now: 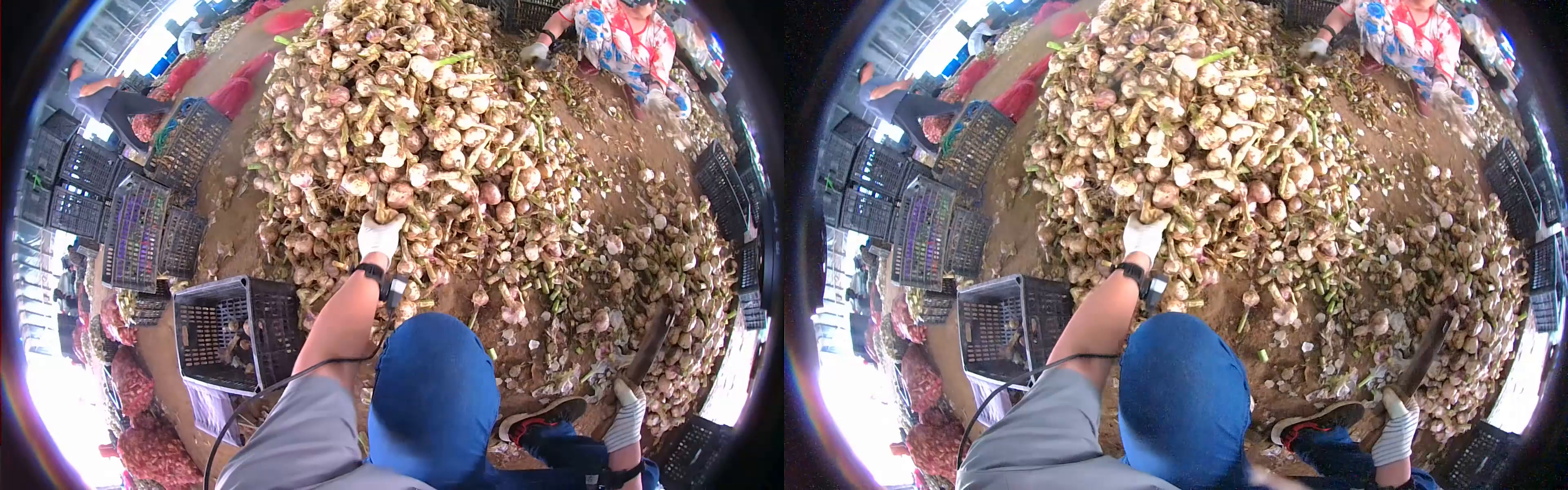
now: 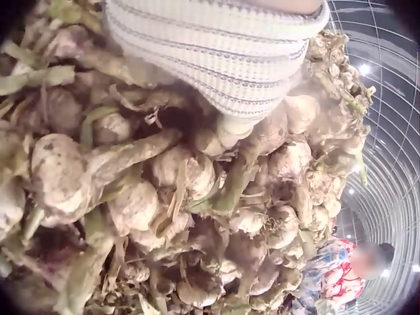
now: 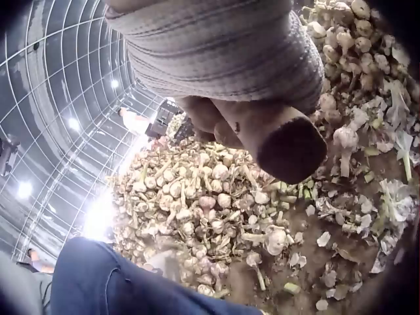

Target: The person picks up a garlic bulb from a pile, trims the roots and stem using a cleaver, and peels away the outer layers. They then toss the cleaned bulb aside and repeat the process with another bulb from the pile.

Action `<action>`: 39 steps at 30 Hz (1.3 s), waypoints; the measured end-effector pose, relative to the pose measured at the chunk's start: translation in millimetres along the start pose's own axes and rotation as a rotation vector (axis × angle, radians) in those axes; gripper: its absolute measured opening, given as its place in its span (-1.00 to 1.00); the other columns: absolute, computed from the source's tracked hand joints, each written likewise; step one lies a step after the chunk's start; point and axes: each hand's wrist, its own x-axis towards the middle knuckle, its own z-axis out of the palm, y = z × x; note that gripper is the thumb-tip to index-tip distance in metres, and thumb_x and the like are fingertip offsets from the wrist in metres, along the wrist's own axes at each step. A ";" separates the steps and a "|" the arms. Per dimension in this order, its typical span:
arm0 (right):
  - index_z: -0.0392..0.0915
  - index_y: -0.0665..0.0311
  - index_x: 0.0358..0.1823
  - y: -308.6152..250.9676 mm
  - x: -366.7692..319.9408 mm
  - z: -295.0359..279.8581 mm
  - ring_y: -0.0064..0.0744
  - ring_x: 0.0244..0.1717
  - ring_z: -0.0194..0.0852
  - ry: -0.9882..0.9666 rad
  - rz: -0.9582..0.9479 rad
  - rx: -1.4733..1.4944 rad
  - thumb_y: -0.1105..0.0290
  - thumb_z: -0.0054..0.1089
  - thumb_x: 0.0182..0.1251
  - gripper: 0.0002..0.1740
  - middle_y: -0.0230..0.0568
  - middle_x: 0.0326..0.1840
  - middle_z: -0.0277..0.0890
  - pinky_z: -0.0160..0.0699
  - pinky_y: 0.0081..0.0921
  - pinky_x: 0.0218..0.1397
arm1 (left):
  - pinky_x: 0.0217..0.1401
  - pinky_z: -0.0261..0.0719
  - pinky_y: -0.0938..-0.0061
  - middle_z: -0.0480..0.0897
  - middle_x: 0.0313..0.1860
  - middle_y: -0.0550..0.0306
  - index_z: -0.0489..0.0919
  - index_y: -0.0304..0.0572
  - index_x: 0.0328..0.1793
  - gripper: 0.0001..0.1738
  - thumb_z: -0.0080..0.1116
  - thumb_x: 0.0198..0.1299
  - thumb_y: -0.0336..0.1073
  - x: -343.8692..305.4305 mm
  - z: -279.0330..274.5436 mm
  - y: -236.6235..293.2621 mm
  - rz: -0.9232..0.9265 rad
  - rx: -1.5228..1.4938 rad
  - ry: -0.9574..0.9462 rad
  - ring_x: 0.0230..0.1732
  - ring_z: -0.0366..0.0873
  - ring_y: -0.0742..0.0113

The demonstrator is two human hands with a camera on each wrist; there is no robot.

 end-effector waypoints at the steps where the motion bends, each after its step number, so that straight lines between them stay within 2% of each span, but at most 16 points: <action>1: 0.50 0.25 -0.37 3.8 1.0 -2.8 -0.54 -0.62 0.36 0.017 0.005 0.015 0.38 0.20 0.17 -0.89 -0.38 -0.58 0.45 0.35 -0.58 -0.54 | 0.01 0.54 0.37 0.68 -0.15 -0.04 0.55 -0.24 -0.06 -0.43 0.44 -0.12 -0.02 -14.3 -7.9 6.7 0.022 -0.065 0.025 -0.16 0.63 0.15; 2: 0.48 0.23 -0.40 1.9 -5.0 8.5 -0.55 -0.69 0.31 0.072 -0.069 0.083 0.37 0.20 0.17 -0.88 -0.39 -0.61 0.41 0.32 -0.59 -0.61 | 0.00 0.55 0.37 0.66 -0.16 0.06 0.55 -0.19 -0.06 -0.56 0.39 0.00 -0.13 -3.3 -9.8 -15.2 0.061 0.008 0.034 -0.18 0.60 0.22; 3: 0.48 0.22 -0.41 -3.2 -7.4 8.3 -0.55 -0.71 0.29 0.052 -0.029 0.116 0.37 0.20 0.17 -0.88 -0.40 -0.62 0.40 0.30 -0.60 -0.64 | 0.03 0.56 0.37 0.62 -0.10 0.14 0.51 -0.15 0.02 -0.67 0.28 0.12 -0.32 14.5 -4.7 -51.7 0.250 -0.627 -0.179 -0.10 0.57 0.27; 4: 0.47 0.21 -0.41 -10.1 -11.8 6.0 -0.56 -0.73 0.27 0.030 0.007 0.152 0.37 0.21 0.17 -0.88 -0.40 -0.63 0.39 0.28 -0.61 -0.67 | 0.04 0.56 0.39 0.60 -0.06 0.16 0.48 -0.14 0.07 -0.66 0.22 0.15 -0.41 16.2 -21.7 -50.9 0.109 -1.020 -0.202 -0.07 0.56 0.29; 6: 0.47 0.20 -0.39 -3.6 -6.5 -7.6 -0.57 -0.79 0.21 -0.050 0.011 0.238 0.36 0.22 0.18 -0.88 -0.40 -0.65 0.36 0.24 -0.61 -0.74 | 0.05 0.56 0.46 0.57 0.00 0.19 0.43 -0.13 0.16 -0.60 0.15 0.18 -0.51 -10.1 -55.7 -12.8 0.141 -1.201 -0.167 -0.01 0.53 0.33; 8: 0.49 0.21 -0.37 -18.4 -20.4 10.1 -0.58 -0.78 0.22 -0.038 -0.014 0.228 0.35 0.22 0.17 -0.87 -0.41 -0.65 0.35 0.24 -0.62 -0.73 | -0.01 0.58 0.55 0.57 0.01 0.17 0.41 -0.13 0.21 -0.57 0.10 0.19 -0.52 -39.5 -90.5 25.4 0.423 -0.911 -0.104 0.01 0.53 0.37; 9: 0.49 0.22 -0.35 -23.9 -26.0 16.3 -0.59 -0.77 0.22 -0.034 -0.027 0.225 0.34 0.23 0.17 -0.87 -0.41 -0.65 0.35 0.24 -0.63 -0.73 | -0.09 0.60 0.54 0.58 0.00 0.12 0.37 -0.10 0.28 -0.53 0.07 0.23 -0.48 -66.1 -114.6 66.3 0.245 -1.135 -0.219 -0.01 0.54 0.37; 12: 0.52 0.29 -0.27 -21.2 -26.8 29.0 -0.60 -0.77 0.22 -0.122 -0.180 0.187 0.35 0.24 0.15 -0.81 -0.39 -0.62 0.38 0.22 -0.63 -0.74 | -0.14 0.61 0.52 0.53 0.11 0.09 0.23 -0.02 0.43 -0.39 0.10 0.25 -0.39 -120.4 -158.3 142.8 0.374 -1.331 -1.021 0.02 0.53 0.35; 14: 0.55 0.33 -0.27 -52.4 -62.0 53.4 -0.58 -0.75 0.26 -0.198 -0.157 0.188 0.38 0.23 0.13 -0.82 -0.37 -0.59 0.41 0.22 -0.62 -0.73 | -0.07 0.60 0.44 0.55 0.07 0.10 0.24 0.01 0.40 -0.43 0.10 0.27 -0.29 -168.9 -155.6 178.0 0.530 -1.124 -1.066 0.00 0.54 0.30; 16: 0.57 0.35 -0.29 -69.7 -87.4 64.0 -0.58 -0.68 0.36 -0.212 -0.218 0.035 0.48 0.19 0.14 -0.88 -0.35 -0.55 0.48 0.29 -0.63 -0.65 | 0.04 0.56 0.35 0.59 -0.02 0.13 0.35 0.00 0.29 -0.56 0.07 0.30 -0.19 -235.6 -123.8 187.6 0.664 -0.976 -0.847 -0.01 0.54 0.26; 19: 0.58 0.39 -0.32 -73.8 -106.5 60.1 -0.61 -0.56 0.42 -0.240 -0.554 -0.230 0.56 0.17 0.16 -0.93 -0.37 -0.54 0.51 0.39 -0.65 -0.50 | 0.24 0.43 0.22 0.60 -0.02 0.13 0.41 -0.01 0.21 -0.59 0.04 0.32 -0.04 -287.4 -69.0 189.6 0.168 -1.316 -1.256 0.08 0.50 0.19; 23: 0.55 0.39 -0.42 -82.8 -117.5 37.2 -0.60 -0.59 0.36 -0.176 -0.851 -0.430 0.55 0.21 0.06 -0.94 -0.23 -0.62 0.44 0.35 -0.61 -0.51 | 0.36 0.33 0.08 0.58 0.08 -0.02 0.42 -0.07 0.23 -0.46 -0.03 0.32 0.13 -346.6 -61.9 194.3 0.105 -0.811 -1.227 0.17 0.48 0.08; 26: 0.39 0.29 -0.63 -91.6 -121.4 25.0 -0.17 -0.72 0.32 -0.085 -1.034 -0.779 0.55 0.16 -0.01 -0.86 -0.18 -0.77 0.25 0.28 -0.39 -0.62 | 0.25 0.47 0.11 0.56 0.12 -0.14 0.41 -0.15 0.27 -0.41 -0.08 0.34 0.14 -370.1 -61.0 194.5 -0.180 -0.863 -1.350 0.11 0.55 0.08; 29: 0.38 0.22 -0.68 -87.6 -122.4 19.8 -0.10 -0.73 0.32 -0.159 -1.110 -0.889 0.47 0.23 -0.05 -0.80 -0.21 -0.79 0.24 0.27 -0.30 -0.63 | -0.01 0.66 0.14 0.69 -0.13 -0.09 0.57 -0.20 0.08 -0.41 -0.03 0.30 0.19 -355.3 -10.8 162.9 -1.334 -1.361 -2.027 -0.19 0.68 0.04; 33: 0.39 0.19 -0.67 -83.0 -123.5 22.7 -0.10 -0.68 0.36 -0.189 -1.169 -0.958 0.28 0.33 -0.23 -0.74 -0.23 -0.75 0.29 0.31 -0.25 -0.58 | -0.15 0.70 0.17 0.69 -0.19 -0.08 0.60 -0.23 -0.02 -0.41 0.00 0.28 0.20 -364.8 -7.4 158.2 -1.383 -1.271 -1.657 -0.27 0.69 0.06; 39: 0.30 0.21 -0.70 -85.7 -123.1 36.7 -0.07 -0.74 0.23 -0.241 -1.248 -0.935 0.51 0.18 -0.08 -0.78 -0.20 -0.78 0.17 0.18 -0.24 -0.64 | 0.11 0.59 0.12 0.62 -0.04 -0.23 0.52 -0.36 0.07 -0.31 0.02 0.25 0.23 -363.5 -25.7 166.8 -1.521 -1.282 -1.759 -0.08 0.62 -0.03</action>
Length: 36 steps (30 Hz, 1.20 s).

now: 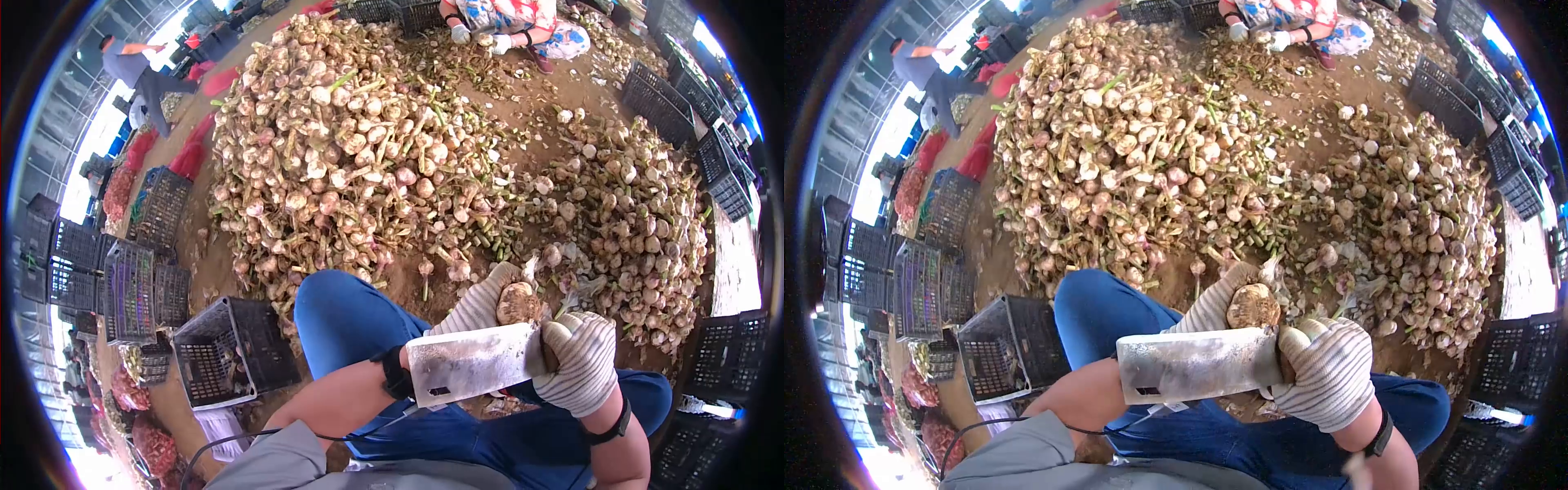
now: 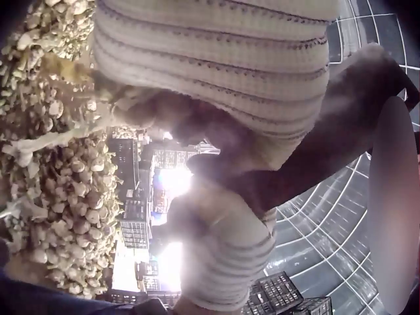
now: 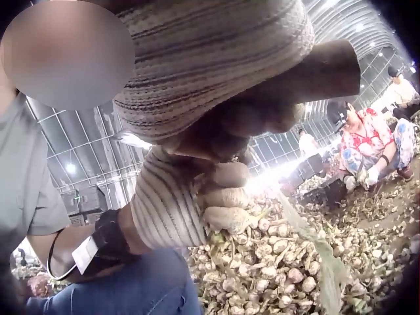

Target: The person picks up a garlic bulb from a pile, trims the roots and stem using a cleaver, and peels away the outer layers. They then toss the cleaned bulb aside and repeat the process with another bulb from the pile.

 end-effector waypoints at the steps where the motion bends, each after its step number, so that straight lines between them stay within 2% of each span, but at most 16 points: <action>1: 0.29 0.20 -0.71 0.7 2.2 2.7 -0.07 -0.75 0.23 0.010 -0.022 -0.010 0.52 0.18 -0.08 -0.77 -0.21 -0.78 0.16 0.17 -0.25 -0.64 | 0.11 0.59 0.10 0.61 -0.02 -0.24 0.51 -0.36 0.10 -0.34 0.05 0.26 0.18 -1.7 3.6 -1.5 0.008 0.008 0.069 -0.06 0.61 -0.05; 6: 0.27 0.19 -0.73 1.8 5.9 14.2 -0.08 -0.75 0.21 0.051 -0.033 -0.016 0.57 0.16 -0.11 -0.75 -0.22 -0.78 0.15 0.16 -0.25 -0.65 | 0.19 0.55 0.09 0.54 0.11 -0.30 0.43 -0.37 0.23 -0.28 0.09 0.23 0.18 -9.7 -25.2 16.5 0.018 -0.024 -0.021 0.03 0.58 -0.08; 10: 0.29 0.20 -0.70 9.8 3.6 17.2 -0.09 -0.71 0.26 0.026 -0.020 0.031 0.58 0.16 -0.15 -0.79 -0.23 -0.75 0.20 0.21 -0.25 -0.62 | 0.19 0.56 0.08 0.58 0.08 -0.24 0.50 -0.34 0.14 -0.35 0.08 0.25 0.16 -2.0 -39.4 21.2 0.136 0.138 0.009 0.02 0.60 -0.02; 14: 0.31 0.17 -0.71 17.2 0.6 23.1 -0.09 -0.71 0.29 0.078 -0.040 -0.040 0.51 0.21 -0.19 -0.79 -0.24 -0.74 0.24 0.28 -0.26 -0.61 | 0.07 0.62 0.09 0.65 -0.04 -0.11 0.56 -0.27 0.05 -0.47 0.12 0.26 0.08 -0.3 -50.7 25.8 0.032 0.005 -0.219 -0.12 0.65 0.06; 17: 0.33 0.19 -0.68 27.5 -2.8 25.6 -0.08 -0.69 0.28 0.044 -0.041 -0.040 0.51 0.20 -0.20 -0.82 -0.23 -0.72 0.25 0.27 -0.27 -0.61 | -0.15 0.68 0.25 0.69 -0.20 0.01 0.58 -0.20 -0.10 -0.45 -0.03 0.31 0.19 2.4 -38.0 18.0 0.184 0.197 0.063 -0.28 0.67 0.23; 18: 0.38 0.21 -0.63 37.1 -2.0 28.1 -0.09 -0.70 0.28 0.155 -0.105 -0.097 0.52 0.17 -0.20 -0.87 -0.20 -0.72 0.24 0.28 -0.27 -0.61 | -0.16 0.64 0.29 0.66 -0.31 0.09 0.58 -0.13 -0.14 -0.52 0.01 0.31 0.16 -4.0 -33.9 24.5 0.144 0.034 0.115 -0.33 0.63 0.29; 19: 0.44 0.25 -0.57 71.9 -19.3 34.4 -0.10 -0.68 0.34 0.062 0.222 -0.083 0.51 0.15 -0.17 -0.91 -0.12 -0.68 0.35 0.33 -0.26 -0.60 | 0.08 0.49 0.35 0.63 -0.20 0.15 0.52 -0.14 -0.02 -0.60 0.08 0.28 0.03 -16.0 -31.6 19.2 0.232 0.465 0.159 -0.19 0.56 0.33; 20: 0.46 0.31 -0.53 104.1 -23.0 38.5 -0.17 -0.62 0.44 0.191 0.396 0.008 0.53 0.13 -0.14 -0.92 -0.01 -0.59 0.46 0.42 -0.32 -0.55 | 0.20 0.42 0.39 0.60 -0.16 0.19 0.47 -0.15 0.05 -0.61 0.12 0.25 -0.05 -20.0 -30.6 17.6 0.286 0.717 0.171 -0.13 0.52 0.36; 21: 0.50 0.36 -0.46 148.9 -41.4 34.3 -0.38 -0.57 0.48 0.130 0.485 -0.289 0.57 0.10 -0.02 -0.95 -0.10 -0.51 0.57 0.47 -0.46 -0.48 | 0.31 0.35 0.43 0.58 -0.11 0.23 0.42 -0.15 0.12 -0.58 0.15 0.23 -0.13 -24.1 -29.6 16.1 0.343 0.967 0.199 -0.07 0.48 0.39; 22: 0.53 0.35 -0.41 147.2 -41.8 26.3 -0.61 -0.53 0.42 0.322 0.644 0.159 0.60 0.08 0.08 -0.93 -0.33 -0.52 0.56 0.43 -0.60 -0.44 | 0.29 0.36 0.44 0.56 -0.13 0.26 0.38 -0.15 0.15 -0.56 0.15 0.21 -0.15 -20.6 -29.4 23.2 0.389 1.036 0.191 -0.08 0.47 0.40; 23: 0.54 0.34 -0.38 138.3 -30.7 22.9 -0.66 -0.50 0.40 0.425 0.593 0.219 0.60 0.08 0.11 -0.93 -0.40 -0.51 0.54 0.41 -0.62 -0.43 | 0.27 0.38 0.45 0.55 -0.16 0.29 0.35 -0.14 0.17 -0.54 0.16 0.19 -0.18 -18.8 -30.8 26.1 0.446 1.088 0.190 -0.09 0.46 0.40; 25: 0.56 0.34 -0.35 107.7 -25.2 20.3 -0.71 -0.46 0.38 0.426 0.570 0.304 0.60 0.09 0.13 -0.91 -0.46 -0.51 0.51 0.38 -0.65 -0.41 | 0.17 0.45 0.38 0.53 -0.17 0.34 0.37 -0.11 0.15 -0.53 0.22 0.17 -0.16 -19.8 -35.9 13.9 0.786 1.773 0.230 -0.13 0.47 0.45; 27: 0.58 0.34 -0.34 85.4 -16.7 20.7 -0.69 -0.44 0.39 0.331 0.524 0.368 0.59 0.11 0.10 -0.89 -0.44 -0.50 0.51 0.37 -0.66 -0.38 | 0.13 0.47 0.37 0.52 -0.14 0.30 0.36 -0.11 0.17 -0.44 0.33 0.09 -0.19 -13.7 -24.7 17.0 0.686 1.445 0.140 -0.12 0.48 0.45; 32: 0.59 0.36 -0.36 29.5 -19.6 34.9 -0.68 -0.44 0.42 0.152 0.750 0.713 0.60 0.12 0.07 -0.89 -0.42 -0.50 0.52 0.39 -0.68 -0.35 | 0.10 0.49 0.49 0.52 -0.02 0.15 0.30 -0.11 0.21 -0.17 0.55 -0.22 -0.38 -24.0 -5.3 22.1 1.312 2.207 0.299 -0.05 0.49 0.38; 35: 0.62 0.37 -0.37 7.6 -10.6 32.5 -0.69 -0.48 0.40 0.201 0.747 0.825 0.60 0.14 0.04 -0.88 -0.41 -0.53 0.53 0.40 -0.65 -0.35 | 0.10 0.58 0.30 0.50 0.12 0.07 0.23 0.05 0.31 -0.15 0.37 -0.12 -0.64 -23.2 -12.9 24.2 0.979 1.081 0.065 0.08 0.52 0.22; 36: 0.63 0.37 -0.38 4.2 -6.2 32.5 -0.69 -0.48 0.40 0.211 0.750 0.818 0.61 0.14 0.04 -0.88 -0.41 -0.53 0.53 0.40 -0.64 -0.35 | 0.11 0.59 0.24 0.49 0.14 0.05 0.23 0.08 0.32 -0.15 0.32 -0.09 -0.70 -25.5 -15.1 20.0 1.066 1.161 0.156 0.11 0.53 0.18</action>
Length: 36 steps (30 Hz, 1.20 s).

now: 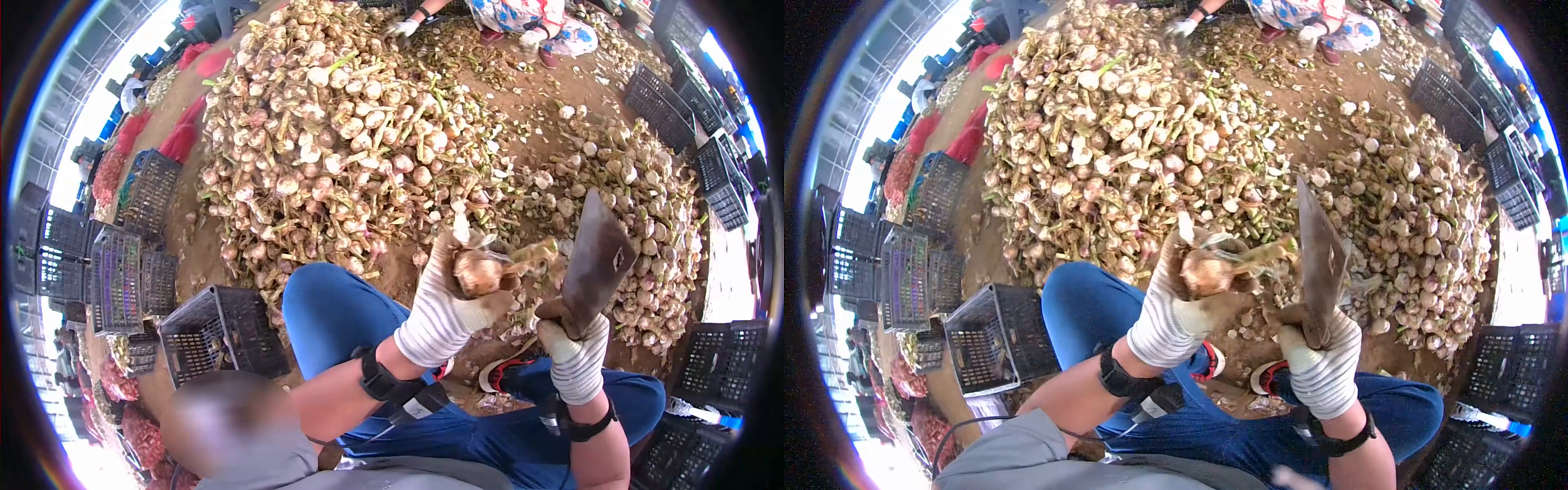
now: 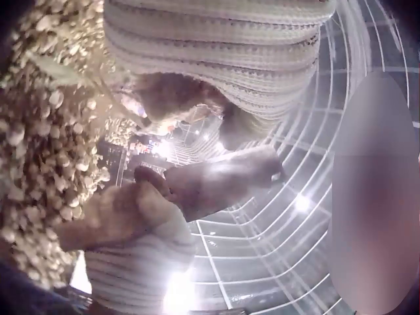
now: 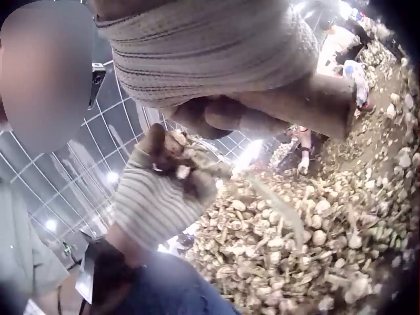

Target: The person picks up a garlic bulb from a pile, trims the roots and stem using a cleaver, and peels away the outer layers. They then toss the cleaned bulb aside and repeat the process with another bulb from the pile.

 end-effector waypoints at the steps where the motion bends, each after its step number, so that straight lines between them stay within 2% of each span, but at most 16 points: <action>1: 0.64 0.35 -0.40 -7.5 2.1 3.7 -0.68 -0.50 0.39 0.005 -0.061 -0.041 0.61 0.16 0.02 -0.88 -0.41 -0.53 0.54 0.41 -0.63 -0.34 | 0.10 0.60 0.20 0.48 0.19 0.02 0.22 0.13 0.33 -0.13 0.26 -0.08 -0.76 0.0 -2.3 -3.8 0.031 0.005 0.006 0.11 0.53 0.15; 4: 0.63 0.39 -0.43 -19.2 9.8 15.7 -0.65 -0.55 0.34 0.051 -0.051 -0.027 0.63 0.07 -0.01 -0.85 -0.43 -0.57 0.45 0.33 -0.63 -0.42 | 0.09 0.60 0.23 0.46 0.21 0.01 0.21 0.15 0.34 -0.09 0.29 -0.10 -0.75 -0.3 -2.6 -4.2 0.015 -0.078 -0.009 0.12 0.53 0.15; 12: 0.64 0.40 -0.42 -22.9 14.8 26.0 -0.61 -0.52 0.41 0.037 -0.015 -0.022 0.60 0.16 0.01 -0.90 -0.37 -0.57 0.51 0.39 -0.61 -0.40 | 0.23 0.51 0.20 0.42 0.28 0.01 0.12 0.18 0.43 -0.03 0.28 -0.07 -0.72 -2.9 -3.2 3.1 0.029 -0.027 -0.058 0.27 0.44 0.12; 18: 0.57 0.36 -0.36 -22.8 16.6 24.4 -0.71 -0.55 0.36 -0.023 -0.029 -0.005 0.64 0.09 0.06 -0.88 -0.43 -0.58 0.48 0.35 -0.69 -0.47 | 0.28 0.46 0.17 0.41 0.30 0.02 0.09 0.14 0.44 -0.01 0.28 -0.08 -0.72 -3.5 -4.4 0.9 0.055 0.108 -0.100 0.30 0.41 0.10; 21: 0.57 0.37 -0.38 -14.5 16.8 21.8 -0.72 -0.55 0.36 -0.031 -0.135 -0.078 0.61 0.09 0.05 -0.90 -0.42 -0.58 0.49 0.34 -0.68 -0.47 | 0.20 0.48 0.37 0.52 0.13 0.12 0.06 -0.01 0.45 -0.04 0.28 -0.06 -0.68 -3.5 0.3 8.4 0.002 0.022 -0.065 0.14 0.49 0.31; 24: 0.57 0.36 -0.41 37.8 21.5 14.1 -0.72 -0.53 0.38 -0.058 0.058 -0.023 0.57 0.12 0.04 -0.92 -0.39 -0.58 0.50 0.37 -0.67 -0.44 | 0.22 0.46 0.33 0.50 0.17 0.09 0.07 0.08 0.45 -0.03 0.27 -0.05 -0.69 -3.0 4.1 21.5 -0.058 -0.198 -0.150 0.16 0.49 0.29; 25: 0.57 0.36 -0.41 78.2 23.8 1.9 -0.71 -0.52 0.38 -0.072 0.007 -0.242 0.55 0.13 0.05 -0.92 -0.39 -0.58 0.51 0.37 -0.67 -0.43 | 0.23 0.45 0.31 0.47 0.21 0.06 0.08 0.14 0.46 -0.02 0.26 -0.06 -0.70 -4.5 2.0 18.7 0.122 -0.114 -0.197 0.19 0.48 0.27; 26: 0.58 0.35 -0.40 129.6 24.7 -13.0 -0.69 -0.51 0.39 -0.083 -0.048 -0.461 0.53 0.14 0.06 -0.92 -0.39 -0.57 0.51 0.37 -0.67 -0.42 | 0.23 0.45 0.29 0.45 0.23 0.04 0.06 0.13 0.47 0.00 0.27 -0.06 -0.69 -4.7 1.6 23.6 0.054 -0.155 -0.216 0.22 0.47 0.25; 27: 0.59 0.33 -0.39 176.3 21.8 -20.6 -0.67 -0.52 0.38 0.039 -0.080 -0.243 0.50 0.14 0.09 -0.92 -0.40 -0.55 0.51 0.35 -0.67 -0.44 | 0.23 0.47 0.21 0.44 0.24 0.05 0.15 0.22 0.44 -0.02 0.26 -0.09 -0.72 -0.1 -2.4 22.5 0.040 -0.181 -0.195 0.24 0.46 0.12; 28: 0.60 0.34 -0.31 105.8 16.0 -4.2 -0.63 -0.52 0.40 0.114 -0.071 -0.036 0.48 0.10 0.12 -0.85 -0.40 -0.55 0.49 0.36 -0.67 -0.45 | 0.22 0.50 0.12 0.43 0.25 0.06 0.23 0.31 0.40 -0.03 0.24 -0.11 -0.75 5.0 -7.1 19.7 0.027 -0.207 -0.164 0.26 0.44 -0.02; 30: 0.56 0.41 -0.19 49.1 22.0 -4.0 -0.62 -0.48 0.44 0.125 0.120 0.436 0.44 0.11 0.27 -0.81 -0.33 -0.49 0.52 0.44 -0.63 -0.36 | 0.16 0.54 0.31 0.43 0.23 0.06 0.18 0.05 0.33 -0.16 0.15 -0.09 -0.76 4.1 -4.3 19.4 0.019 0.070 -0.055 0.19 0.49 0.19; 32: 0.56 0.38 -0.16 -0.3 33.2 4.6 -0.55 -0.49 0.46 -0.058 0.068 0.705 0.35 0.10 0.32 -0.77 -0.36 -0.44 0.52 0.45 -0.62 -0.38 | 0.14 0.52 0.42 0.46 0.16 0.11 0.21 0.01 0.30 -0.22 0.18 -0.06 -0.72 6.1 9.9 18.1 0.001 0.276 -0.146 0.11 0.48 0.33; 33: 0.57 0.31 -0.20 7.5 43.2 17.8 -0.55 -0.48 0.45 0.119 -0.141 0.325 0.33 0.14 0.28 -0.80 -0.35 -0.41 0.53 0.45 -0.63 -0.38 | 0.07 0.51 0.51 0.45 0.11 0.16 0.21 0.01 0.28 -0.24 0.22 -0.03 -0.68 8.1 14.5 5.3 -0.020 0.331 -0.177 0.03 0.46 0.42; 34: 0.57 0.26 -0.25 -6.7 49.5 12.0 -0.55 -0.40 0.47 -0.051 0.276 0.519 0.29 0.20 0.26 -0.81 -0.34 -0.39 0.53 0.47 -0.61 -0.32 | 0.00 0.53 0.53 0.44 0.03 0.20 0.24 0.02 0.26 -0.29 0.24 0.00 -0.65 7.3 9.0 -22.6 0.015 0.211 -0.117 -0.03 0.45 0.44; 35: 0.56 0.28 -0.27 3.3 58.9 7.7 -0.54 -0.45 0.47 0.030 0.240 0.561 0.36 0.21 0.22 -0.86 -0.36 -0.42 0.51 0.49 -0.59 -0.39 | -0.08 0.54 0.53 0.41 -0.03 0.24 0.18 0.01 0.34 -0.19 0.27 -0.03 -0.63 19.8 17.7 -2.7 -0.268 -0.149 0.049 -0.07 0.43 0.44; 36: 0.55 0.30 -0.30 18.4 72.3 2.8 -0.52 -0.49 0.47 0.107 0.207 0.601 0.44 0.22 0.19 -0.89 -0.37 -0.45 0.49 0.51 -0.56 -0.46 | -0.09 0.55 0.50 0.39 -0.05 0.25 0.18 -0.02 0.37 -0.20 0.26 0.01 -0.61 16.9 6.1 3.2 -0.132 0.084 0.058 -0.08 0.42 0.43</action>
